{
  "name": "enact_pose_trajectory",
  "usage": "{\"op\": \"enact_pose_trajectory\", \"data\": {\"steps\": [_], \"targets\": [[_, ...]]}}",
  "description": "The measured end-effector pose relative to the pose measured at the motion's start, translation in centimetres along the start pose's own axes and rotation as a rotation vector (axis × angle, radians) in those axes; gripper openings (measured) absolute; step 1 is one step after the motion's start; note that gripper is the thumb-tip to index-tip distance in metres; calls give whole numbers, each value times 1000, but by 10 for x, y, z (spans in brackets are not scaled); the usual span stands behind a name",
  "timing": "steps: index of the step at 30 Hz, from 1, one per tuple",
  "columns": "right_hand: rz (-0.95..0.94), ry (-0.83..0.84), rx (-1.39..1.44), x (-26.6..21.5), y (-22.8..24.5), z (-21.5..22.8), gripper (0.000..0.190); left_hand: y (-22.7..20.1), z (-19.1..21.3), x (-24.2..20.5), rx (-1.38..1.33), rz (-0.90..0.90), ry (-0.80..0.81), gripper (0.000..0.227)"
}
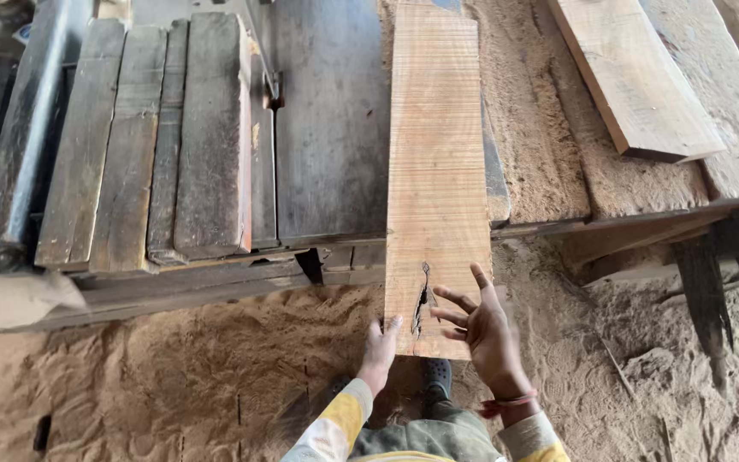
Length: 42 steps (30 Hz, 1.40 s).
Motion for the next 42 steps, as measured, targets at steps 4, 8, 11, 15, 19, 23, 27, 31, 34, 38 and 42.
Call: {"op": "enact_pose_trajectory", "data": {"steps": [4,8,11,15,19,23,27,31,34,38,42], "targets": [[-29,165,593,7,-12,15,79,24,-5,5,90,-28,42,88],[-241,-270,4,26,-34,37,82,-8,-4,7,212,-238,-51,86],[84,-299,-1066,27,-41,61,75,-23,4,-28,547,-531,-166,86],[46,-371,-1068,27,-59,93,78,-49,-7,-56,916,-865,-238,99],[-300,-294,-603,44,-86,113,74,-46,-21,-72,906,-796,-127,107],[-630,-256,-98,47,-110,118,61,-44,-24,-68,892,-802,-161,112],[-519,-34,0,55,-101,113,52,-44,-31,-68,950,-745,-164,114],[-524,-59,-283,43,-55,103,48,-44,-30,-68,986,-708,-154,115],[-378,-58,-567,29,3,76,44,-42,-33,-68,940,-754,-105,114],[-306,-32,-1135,13,50,23,43,-64,-41,-63,300,-524,308,116],[107,189,-726,38,8,-1,55,-97,8,-75,-61,-405,327,104]]}}
Point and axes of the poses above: each hand's wrist, its own x-axis towards the middle knuckle, its own z-axis out of the back of the hand, y = z × x, the point moved 3 cm from there along x, towards the middle knuckle, and after that the axes turned 2 degrees about x, right-handed, at the moved point
